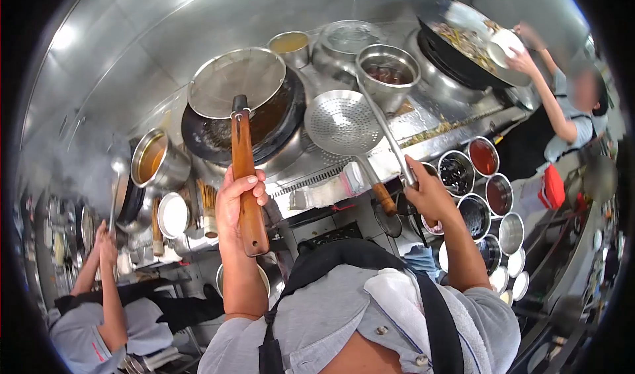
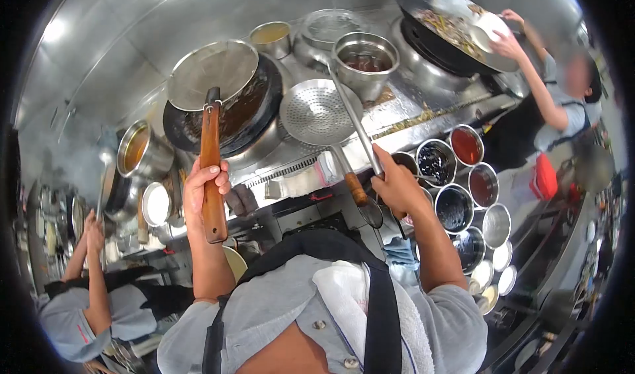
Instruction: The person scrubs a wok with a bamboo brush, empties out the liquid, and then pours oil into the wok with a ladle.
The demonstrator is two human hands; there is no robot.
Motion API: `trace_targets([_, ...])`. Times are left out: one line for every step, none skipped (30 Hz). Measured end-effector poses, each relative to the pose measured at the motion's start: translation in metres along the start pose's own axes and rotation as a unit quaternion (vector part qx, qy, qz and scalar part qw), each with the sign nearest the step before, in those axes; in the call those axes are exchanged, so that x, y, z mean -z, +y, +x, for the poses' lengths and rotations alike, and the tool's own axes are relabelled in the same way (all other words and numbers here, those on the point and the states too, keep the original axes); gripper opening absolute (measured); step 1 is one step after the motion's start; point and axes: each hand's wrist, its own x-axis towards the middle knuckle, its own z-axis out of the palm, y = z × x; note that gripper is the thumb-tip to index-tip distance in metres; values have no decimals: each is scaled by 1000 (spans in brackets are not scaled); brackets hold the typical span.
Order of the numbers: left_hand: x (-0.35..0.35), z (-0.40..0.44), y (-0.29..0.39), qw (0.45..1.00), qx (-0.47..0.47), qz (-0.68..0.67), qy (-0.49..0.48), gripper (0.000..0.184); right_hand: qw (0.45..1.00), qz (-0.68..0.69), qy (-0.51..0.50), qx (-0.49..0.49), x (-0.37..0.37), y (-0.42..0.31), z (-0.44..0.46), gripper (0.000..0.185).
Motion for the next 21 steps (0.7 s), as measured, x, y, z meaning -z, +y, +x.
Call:
trace_targets([-11,8,-4,1000,6,9,-17,43,1000,8,-14,-22,2,5,-11,74])
trace_targets([-24,15,-8,999,10,16,-34,43,999,-27,20,-3,-6,20,-22,72])
trace_targets([-42,22,-12,998,19,31,-49,42,999,-34,22,-5,-18,38,-26,73])
trace_targets([-57,31,-21,996,36,29,-70,42,999,-41,22,-7,-24,48,-29,74])
trace_targets([-73,41,-29,994,52,28,-90,43,997,-59,-7,-52,-30,57,-32,74])
trace_targets([-87,51,-38,992,68,27,-107,43,994,-74,-27,-70,-40,68,-31,76])
trace_targets([-100,64,-50,988,86,23,-124,43,993,-87,-31,-69,-49,76,-30,76])
trace_targets([-113,78,-63,984,105,18,-142,44,992,-101,-35,-69,-57,84,-29,77])
trace_targets([-130,87,-76,978,128,1,-162,40,991,-108,-47,-64,-61,89,-29,76])
trace_targets([-144,100,-93,973,141,-2,-181,34,990,-115,-60,-60,-64,92,-29,76])
trace_targets([-154,115,-116,970,153,1,-191,31,987,-142,-50,-52,-67,95,-32,77])
trace_targets([-164,128,-138,967,162,4,-198,28,988,-136,-48,-53,-72,102,-31,77])
trace_targets([-178,132,-159,970,147,25,-191,26,988,-134,-55,-60,-70,100,-33,78])
trace_targets([-191,134,-180,974,129,45,-180,25,987,-131,-65,-64,-68,98,-35,78])
trace_targets([-200,138,-201,977,120,57,-167,24,988,-125,-66,-65,-69,102,-37,79])
trace_targets([-209,141,-218,980,108,68,-151,23,988,-119,-68,-64,-70,106,-39,80])
trace_targets([-220,138,-227,984,112,45,-132,23,989,-114,-71,-62,-72,110,-41,81])
trace_targets([-230,136,-234,987,114,23,-115,22,992,-80,-69,-64,-74,115,-43,82])
trace_targets([-233,141,-240,982,152,19,-110,24,994,-49,-77,-61,-75,122,-44,83])
trace_targets([-235,144,-244,975,193,18,-111,27,994,-15,-82,-64,-78,127,-46,84])
trace_targets([-233,146,-245,964,227,30,-132,29,992,7,-103,-71,-76,127,-47,87])
